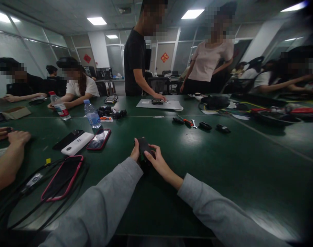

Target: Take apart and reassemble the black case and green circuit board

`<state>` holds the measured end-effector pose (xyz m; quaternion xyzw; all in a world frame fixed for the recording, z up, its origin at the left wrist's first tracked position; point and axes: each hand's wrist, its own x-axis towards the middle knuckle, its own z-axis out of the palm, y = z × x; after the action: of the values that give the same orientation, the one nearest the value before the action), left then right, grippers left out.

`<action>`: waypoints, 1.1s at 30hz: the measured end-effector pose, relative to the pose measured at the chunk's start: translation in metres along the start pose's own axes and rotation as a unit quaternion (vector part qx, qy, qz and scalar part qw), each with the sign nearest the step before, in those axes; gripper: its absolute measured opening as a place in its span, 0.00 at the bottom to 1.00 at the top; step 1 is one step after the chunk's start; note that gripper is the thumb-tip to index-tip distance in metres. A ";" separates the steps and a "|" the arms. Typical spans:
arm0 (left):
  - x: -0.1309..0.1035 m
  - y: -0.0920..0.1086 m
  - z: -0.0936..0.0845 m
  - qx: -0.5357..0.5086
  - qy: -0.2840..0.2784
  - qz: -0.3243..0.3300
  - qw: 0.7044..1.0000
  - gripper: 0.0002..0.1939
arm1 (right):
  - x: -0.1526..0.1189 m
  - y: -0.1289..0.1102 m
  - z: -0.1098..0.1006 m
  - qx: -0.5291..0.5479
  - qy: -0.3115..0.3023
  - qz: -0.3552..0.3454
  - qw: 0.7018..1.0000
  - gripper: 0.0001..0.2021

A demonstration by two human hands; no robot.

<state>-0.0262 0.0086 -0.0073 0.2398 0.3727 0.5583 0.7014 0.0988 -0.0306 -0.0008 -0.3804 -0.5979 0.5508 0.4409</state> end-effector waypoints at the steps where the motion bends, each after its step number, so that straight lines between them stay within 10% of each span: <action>1: 0.000 0.000 0.001 -0.011 0.004 0.012 1.000 0.39 | 0.000 0.000 0.001 0.004 -0.005 0.006 1.000 0.30; 18: -0.009 0.003 0.007 -0.110 -0.058 -0.059 0.991 0.43 | 0.002 -0.008 0.004 -0.308 0.090 -0.192 0.927 0.32; 33: -0.001 0.014 0.001 -0.114 -0.027 -0.051 0.992 0.38 | 0.014 -0.001 -0.008 -0.106 0.100 -0.106 0.984 0.28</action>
<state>-0.0336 0.0111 0.0041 0.1538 0.2993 0.5537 0.7617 0.1023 -0.0152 0.0021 -0.4129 -0.6425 0.3937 0.5116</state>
